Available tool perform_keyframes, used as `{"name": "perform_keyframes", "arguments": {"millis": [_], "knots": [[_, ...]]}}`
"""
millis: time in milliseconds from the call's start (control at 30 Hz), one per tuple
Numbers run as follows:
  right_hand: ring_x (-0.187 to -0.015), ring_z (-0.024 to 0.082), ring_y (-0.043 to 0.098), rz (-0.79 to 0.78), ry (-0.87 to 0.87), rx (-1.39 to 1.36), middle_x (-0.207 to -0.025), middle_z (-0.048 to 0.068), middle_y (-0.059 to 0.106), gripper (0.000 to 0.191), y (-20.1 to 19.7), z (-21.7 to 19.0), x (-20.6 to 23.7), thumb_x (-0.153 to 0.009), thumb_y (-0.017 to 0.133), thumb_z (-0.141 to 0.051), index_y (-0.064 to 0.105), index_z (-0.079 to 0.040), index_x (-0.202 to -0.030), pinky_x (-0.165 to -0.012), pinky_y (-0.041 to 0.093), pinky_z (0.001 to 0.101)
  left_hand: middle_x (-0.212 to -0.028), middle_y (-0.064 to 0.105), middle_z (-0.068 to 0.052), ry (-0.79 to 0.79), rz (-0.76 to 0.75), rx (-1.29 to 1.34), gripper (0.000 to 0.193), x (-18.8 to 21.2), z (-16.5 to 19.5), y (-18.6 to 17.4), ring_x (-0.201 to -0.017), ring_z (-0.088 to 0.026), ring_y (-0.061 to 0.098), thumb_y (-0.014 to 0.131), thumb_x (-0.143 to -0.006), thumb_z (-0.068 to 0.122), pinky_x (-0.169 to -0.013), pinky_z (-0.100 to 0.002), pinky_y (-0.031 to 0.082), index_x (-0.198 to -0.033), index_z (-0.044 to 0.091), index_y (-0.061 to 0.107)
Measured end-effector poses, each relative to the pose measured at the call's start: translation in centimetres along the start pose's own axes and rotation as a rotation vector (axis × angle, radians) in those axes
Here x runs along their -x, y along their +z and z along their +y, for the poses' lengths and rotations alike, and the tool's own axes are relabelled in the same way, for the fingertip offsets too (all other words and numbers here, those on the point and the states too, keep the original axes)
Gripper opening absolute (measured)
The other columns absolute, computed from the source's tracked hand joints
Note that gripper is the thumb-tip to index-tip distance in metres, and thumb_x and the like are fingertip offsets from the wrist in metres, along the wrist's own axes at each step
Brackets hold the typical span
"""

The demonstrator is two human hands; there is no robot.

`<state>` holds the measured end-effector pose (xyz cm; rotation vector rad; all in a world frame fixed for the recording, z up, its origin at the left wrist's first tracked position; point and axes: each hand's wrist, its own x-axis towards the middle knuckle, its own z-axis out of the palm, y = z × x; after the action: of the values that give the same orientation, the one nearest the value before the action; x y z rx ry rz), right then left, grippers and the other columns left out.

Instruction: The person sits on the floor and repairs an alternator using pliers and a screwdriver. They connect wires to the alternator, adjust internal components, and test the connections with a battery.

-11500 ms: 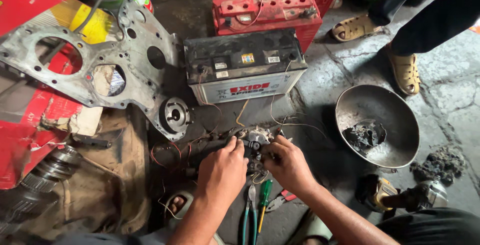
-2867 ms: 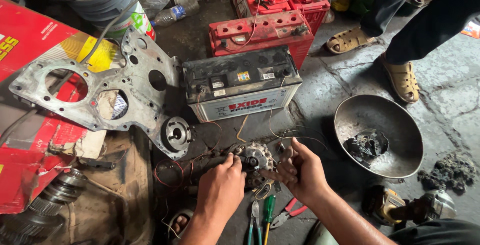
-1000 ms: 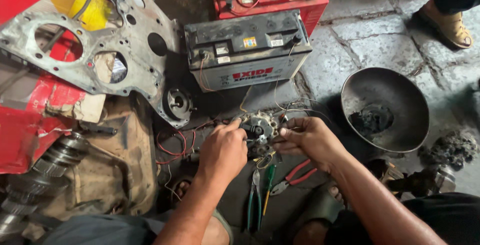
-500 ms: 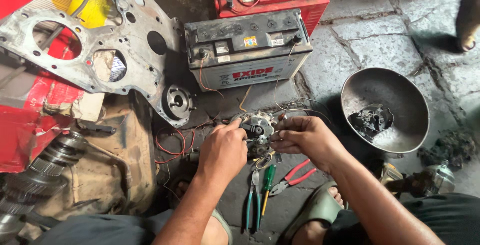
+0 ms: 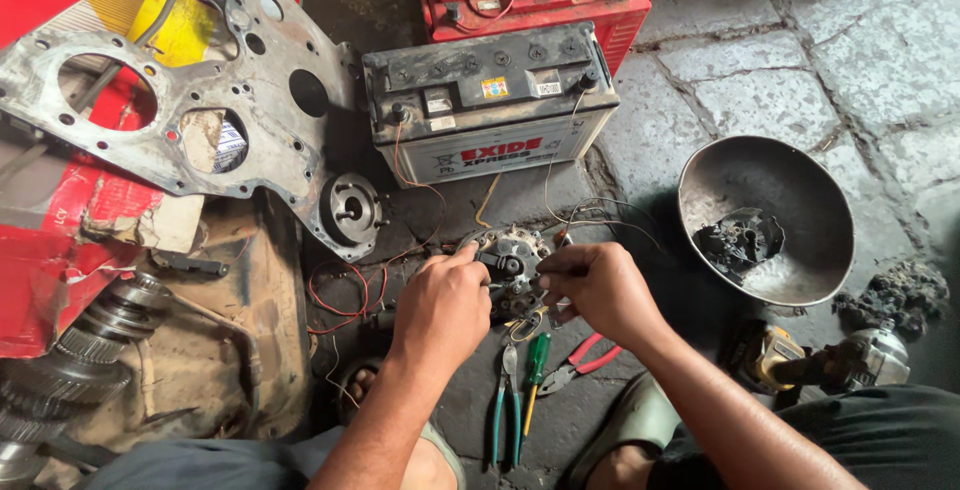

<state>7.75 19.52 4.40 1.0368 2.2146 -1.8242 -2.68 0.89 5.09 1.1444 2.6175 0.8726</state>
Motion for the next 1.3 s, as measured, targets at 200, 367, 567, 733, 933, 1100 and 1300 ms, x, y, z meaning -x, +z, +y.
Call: {"name": "perform_keyframes", "arguments": {"millis": [200,367,567,733,933,1100,1300], "knots": [[-0.069,0.015,0.073,0.136,-0.395,0.318,-0.079,0.01,0.078,0.018,1.0,0.0,0.5,-0.076,0.082,-0.004,0.08,-0.003,-0.094,-0.064,0.057,0.0321,-0.127,0.07,-0.015,-0.008,-0.005,0.0,0.01,0.1,0.0,0.0,-0.108,-0.036,0.068,0.073,-0.077,0.008,-0.093,-0.044,0.054,-0.085,0.003,0.077],[-0.069,0.016,0.074,0.155,-0.353,0.325,-0.083,0.01,0.079,0.019,1.0,0.1,0.4,-0.08,0.079,-0.004,0.079,-0.005,-0.1,-0.064,0.058,0.033,-0.129,0.069,-0.015,-0.017,-0.021,-0.014,0.011,0.1,0.2,-0.2,-0.107,-0.035,0.068,0.073,-0.078,0.007,-0.093,-0.043,0.055,-0.086,0.002,0.077],[-0.073,0.021,0.076,0.135,-0.47,0.33,-0.086,0.011,0.076,0.021,1.5,-0.1,0.7,-0.077,0.079,-0.002,0.079,-0.005,-0.098,-0.066,0.058,0.0343,-0.129,0.069,-0.015,-0.013,-0.026,-0.026,0.011,0.1,0.2,-0.3,-0.106,-0.036,0.068,0.073,-0.078,0.007,-0.093,-0.043,0.054,-0.087,0.002,0.077],[-0.077,0.028,0.071,0.093,-0.446,0.404,-0.09,0.01,0.071,0.024,1.9,-0.5,0.9,-0.074,0.081,-0.002,0.079,-0.007,-0.097,-0.069,0.056,0.0382,-0.128,0.069,-0.015,-0.011,-0.022,-0.015,0.012,0.0,0.2,-0.3,-0.107,-0.036,0.068,0.073,-0.078,0.007,-0.094,-0.043,0.054,-0.087,0.002,0.077],[-0.091,0.029,0.073,0.083,-0.561,0.411,-0.101,0.009,0.073,0.029,2.1,-0.7,0.9,-0.072,0.076,0.004,0.08,-0.007,-0.099,-0.076,0.058,0.0386,-0.128,0.069,-0.016,-0.005,-0.017,-0.002,0.012,0.1,0.2,-0.2,-0.107,-0.037,0.068,0.073,-0.077,0.007,-0.093,-0.044,0.054,-0.087,0.002,0.077],[-0.092,0.028,0.074,0.086,-0.486,0.394,-0.104,0.009,0.073,0.029,2.3,-0.5,0.7,-0.073,0.077,0.003,0.079,-0.006,-0.1,-0.078,0.058,0.0376,-0.129,0.069,-0.015,-0.007,-0.016,-0.003,0.012,0.2,0.1,-0.2,-0.107,-0.037,0.068,0.074,-0.077,0.008,-0.093,-0.044,0.054,-0.087,0.002,0.077],[-0.093,0.025,0.076,0.074,-0.462,0.295,-0.108,0.008,0.074,0.032,2.4,-0.3,0.7,-0.074,0.074,0.005,0.077,-0.006,-0.103,-0.079,0.06,0.0353,-0.129,0.069,-0.016,0.012,-0.01,-0.01,0.011,0.3,0.1,-0.2,-0.105,-0.037,0.068,0.074,-0.077,0.008,-0.093,-0.044,0.054,-0.086,0.001,0.076]]}}
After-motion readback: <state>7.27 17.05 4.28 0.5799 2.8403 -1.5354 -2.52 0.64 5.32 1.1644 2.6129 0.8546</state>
